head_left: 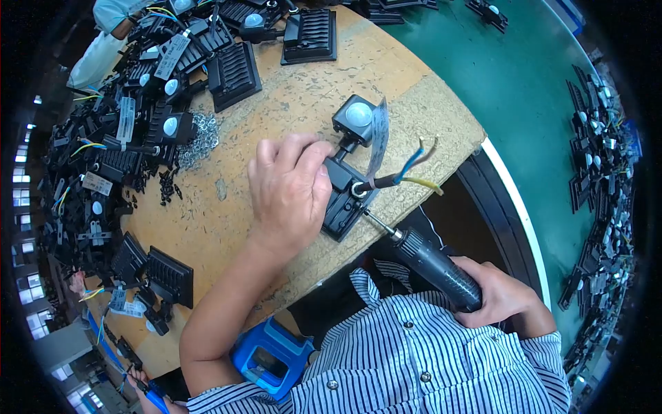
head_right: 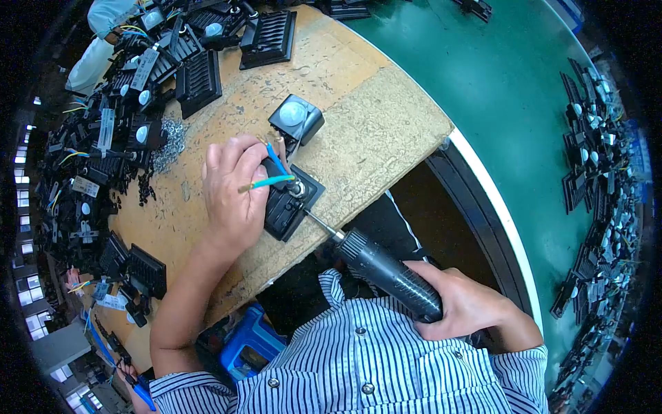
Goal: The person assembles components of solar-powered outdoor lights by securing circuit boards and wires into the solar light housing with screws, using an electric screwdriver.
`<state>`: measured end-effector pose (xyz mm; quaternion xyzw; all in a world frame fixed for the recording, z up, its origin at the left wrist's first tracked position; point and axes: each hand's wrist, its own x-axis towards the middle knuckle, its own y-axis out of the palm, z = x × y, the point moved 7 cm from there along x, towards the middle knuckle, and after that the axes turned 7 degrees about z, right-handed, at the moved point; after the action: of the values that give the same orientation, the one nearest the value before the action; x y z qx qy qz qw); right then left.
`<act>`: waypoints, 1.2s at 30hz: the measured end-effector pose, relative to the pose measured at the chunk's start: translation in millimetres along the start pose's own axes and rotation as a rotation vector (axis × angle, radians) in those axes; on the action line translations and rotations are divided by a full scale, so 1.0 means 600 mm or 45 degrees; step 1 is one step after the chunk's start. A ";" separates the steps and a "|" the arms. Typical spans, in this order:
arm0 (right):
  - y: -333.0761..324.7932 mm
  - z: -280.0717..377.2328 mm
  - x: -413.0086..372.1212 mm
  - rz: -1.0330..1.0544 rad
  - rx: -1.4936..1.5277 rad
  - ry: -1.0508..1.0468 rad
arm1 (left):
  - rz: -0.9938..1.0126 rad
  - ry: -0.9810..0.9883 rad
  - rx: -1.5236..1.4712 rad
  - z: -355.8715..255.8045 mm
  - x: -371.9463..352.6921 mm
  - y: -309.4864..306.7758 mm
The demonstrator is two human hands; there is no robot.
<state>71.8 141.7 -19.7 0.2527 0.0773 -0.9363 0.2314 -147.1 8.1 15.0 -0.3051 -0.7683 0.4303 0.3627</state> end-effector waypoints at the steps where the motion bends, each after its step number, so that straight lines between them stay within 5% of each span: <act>1: -0.002 0.003 0.000 0.005 -0.005 0.012 | 0.001 -0.001 -0.004 0.000 0.001 0.000; 10: -0.011 -0.002 0.009 0.245 0.265 0.051 | 0.024 -0.013 -0.017 0.003 0.004 0.001; 16: 0.009 -0.013 0.003 0.516 1.183 0.128 | 0.021 -0.010 0.004 0.000 0.004 -0.001; 19: -0.003 -0.004 0.013 0.469 0.875 0.110 | 0.030 -0.011 -0.004 0.000 0.005 -0.001; 22: 0.006 -0.011 0.013 0.670 1.331 0.036 | 0.013 -0.001 0.014 0.000 0.003 -0.002; 26: -0.009 -0.017 0.012 0.579 1.055 0.111 | -0.001 -0.036 0.099 0.005 0.003 0.013; 31: -0.064 -0.038 -0.090 -0.023 0.146 0.210 | -0.174 -0.027 0.055 -0.001 0.005 0.008; 33: -0.154 -0.117 -0.148 -0.116 -0.076 0.333 | -0.508 -0.048 -0.009 -0.036 -0.028 -0.049; 34: -0.186 -0.086 -0.168 -0.415 -0.221 0.410 | -0.671 0.010 -0.036 -0.059 -0.055 -0.077; 36: -0.189 -0.020 -0.142 -0.630 0.180 -0.105 | -0.660 -0.026 -0.353 -0.060 -0.184 -0.139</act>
<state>88.8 278.5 16.6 0.2032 0.0614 -0.9770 -0.0198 -70.0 -99.1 69.0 -0.1410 -0.8757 0.2170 0.4077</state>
